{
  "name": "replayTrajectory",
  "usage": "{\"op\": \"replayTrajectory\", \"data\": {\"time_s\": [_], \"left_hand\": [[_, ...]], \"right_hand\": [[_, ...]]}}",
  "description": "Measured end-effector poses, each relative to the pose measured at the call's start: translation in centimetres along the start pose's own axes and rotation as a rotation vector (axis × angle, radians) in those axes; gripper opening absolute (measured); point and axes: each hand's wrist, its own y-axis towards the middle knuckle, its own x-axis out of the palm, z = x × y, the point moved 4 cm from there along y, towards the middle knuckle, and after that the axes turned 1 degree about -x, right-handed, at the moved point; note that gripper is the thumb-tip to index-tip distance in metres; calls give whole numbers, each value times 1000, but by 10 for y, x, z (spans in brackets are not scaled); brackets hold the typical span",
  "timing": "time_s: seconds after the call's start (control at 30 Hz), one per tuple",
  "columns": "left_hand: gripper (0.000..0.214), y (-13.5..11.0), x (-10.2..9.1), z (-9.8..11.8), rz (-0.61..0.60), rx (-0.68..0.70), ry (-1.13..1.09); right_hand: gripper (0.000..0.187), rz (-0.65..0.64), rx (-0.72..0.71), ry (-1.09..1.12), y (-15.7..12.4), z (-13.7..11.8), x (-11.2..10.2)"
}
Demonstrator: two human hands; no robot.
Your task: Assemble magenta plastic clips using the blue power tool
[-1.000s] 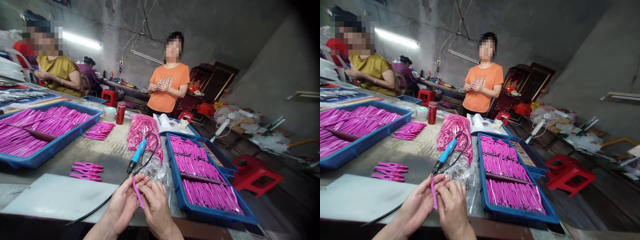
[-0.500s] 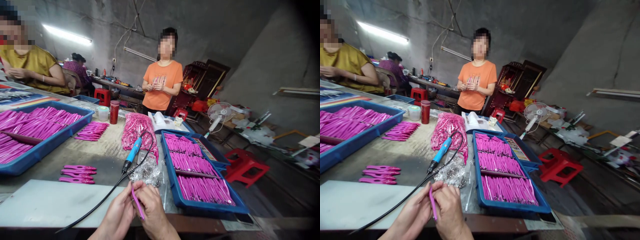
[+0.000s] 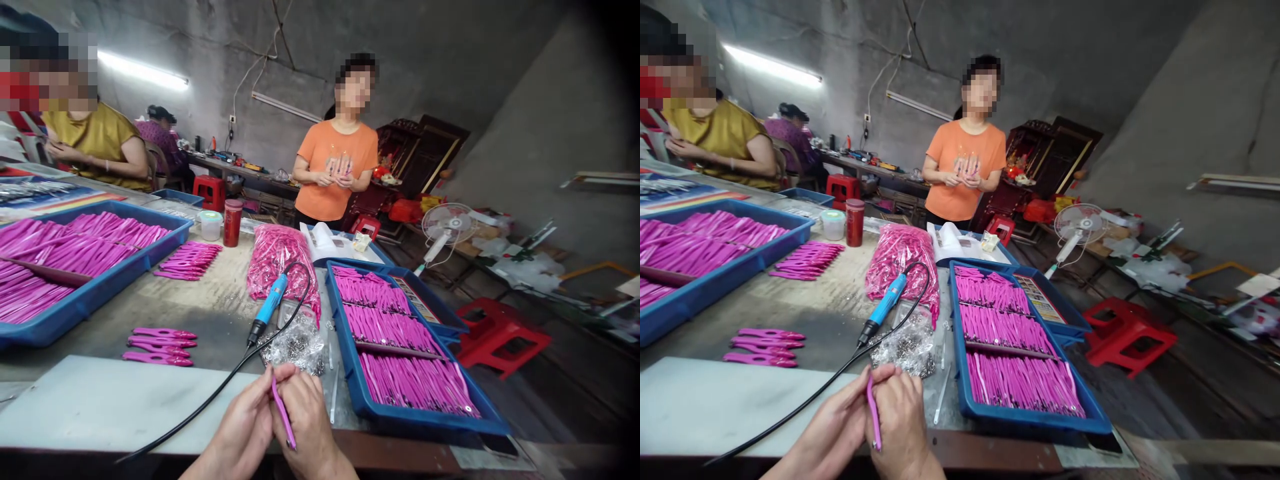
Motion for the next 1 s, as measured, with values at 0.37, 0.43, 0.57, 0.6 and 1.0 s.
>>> {"op": "replayTrajectory", "data": {"time_s": [0.37,0.43,0.57,0.6,1.0], "left_hand": [[25,2,1,5,-51,5,43],[26,3,1,5,-38,2,55],[26,4,-3,9,5,5,49],[25,5,-4,10,11,2,41],[28,6,-19,18,45,-1,28]], "right_hand": [[16,-57,135,112,-3,5,2],[18,-74,175,156,-2,7,1],[19,-60,228,159,5,16,-5],[20,-38,245,137,7,20,-8],[20,-161,334,-233,29,73,-6]]}}
